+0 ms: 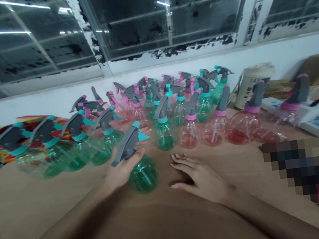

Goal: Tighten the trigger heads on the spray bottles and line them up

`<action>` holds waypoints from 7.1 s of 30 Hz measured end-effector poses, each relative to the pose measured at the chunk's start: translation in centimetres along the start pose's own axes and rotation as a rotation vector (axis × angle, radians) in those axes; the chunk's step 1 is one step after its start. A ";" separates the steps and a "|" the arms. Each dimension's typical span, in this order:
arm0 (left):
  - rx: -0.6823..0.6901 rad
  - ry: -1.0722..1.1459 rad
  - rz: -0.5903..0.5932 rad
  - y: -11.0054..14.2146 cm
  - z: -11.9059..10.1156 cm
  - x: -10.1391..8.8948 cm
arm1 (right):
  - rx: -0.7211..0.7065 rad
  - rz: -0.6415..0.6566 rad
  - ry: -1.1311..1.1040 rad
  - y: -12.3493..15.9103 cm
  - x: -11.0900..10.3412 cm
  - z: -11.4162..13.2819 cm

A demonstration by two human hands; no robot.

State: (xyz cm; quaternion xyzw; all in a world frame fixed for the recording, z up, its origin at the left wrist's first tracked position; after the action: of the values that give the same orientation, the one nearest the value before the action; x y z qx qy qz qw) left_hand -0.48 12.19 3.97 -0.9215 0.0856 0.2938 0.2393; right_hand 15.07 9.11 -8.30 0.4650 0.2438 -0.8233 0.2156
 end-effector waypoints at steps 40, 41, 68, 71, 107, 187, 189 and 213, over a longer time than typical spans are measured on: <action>0.064 0.056 -0.011 0.2 0.2 0.7 | -0.005 -0.006 0.004 0.2 0.3 -0.4; 0.067 0.049 -0.021 0.2 0.2 0.6 | -0.002 -0.002 0.003 0.1 0.3 -0.4; 0.043 0.093 0.020 0.4 0.1 1.0 | 0.005 -0.004 0.001 0.2 0.4 -0.6; 0.045 0.153 0.093 0.2 0.1 1.5 | 0.005 0.006 0.013 0.2 0.4 -0.5; 0.001 0.067 -0.084 0.9 1.1 0.9 | -0.001 0.002 -0.006 0.2 0.3 -0.4; -0.142 -0.054 0.146 11.7 7.7 -5.1 | 0.325 -0.321 0.371 -11.5 -6.4 5.7; -0.132 -0.051 0.136 11.5 7.6 -5.0 | 0.290 -0.364 0.357 -10.7 -6.9 6.0; -0.173 0.006 0.244 9.5 5.3 -1.6 | 0.593 -0.296 0.258 -8.3 -9.5 -1.0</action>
State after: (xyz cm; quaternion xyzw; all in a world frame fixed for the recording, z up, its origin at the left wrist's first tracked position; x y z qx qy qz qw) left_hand -7.25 6.59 -2.61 -0.9222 0.1722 0.3243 0.1213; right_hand 15.43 17.51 1.18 0.5672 0.0842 -0.8151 -0.0829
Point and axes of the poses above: each hand's wrist, its own y-axis away from the middle knuckle, its own x-axis out of the palm, z = x × y, the point moved 10 cm from there along -y, towards the middle knuckle, and after that the axes turned 5 degrees about z, right-handed, at the moved point
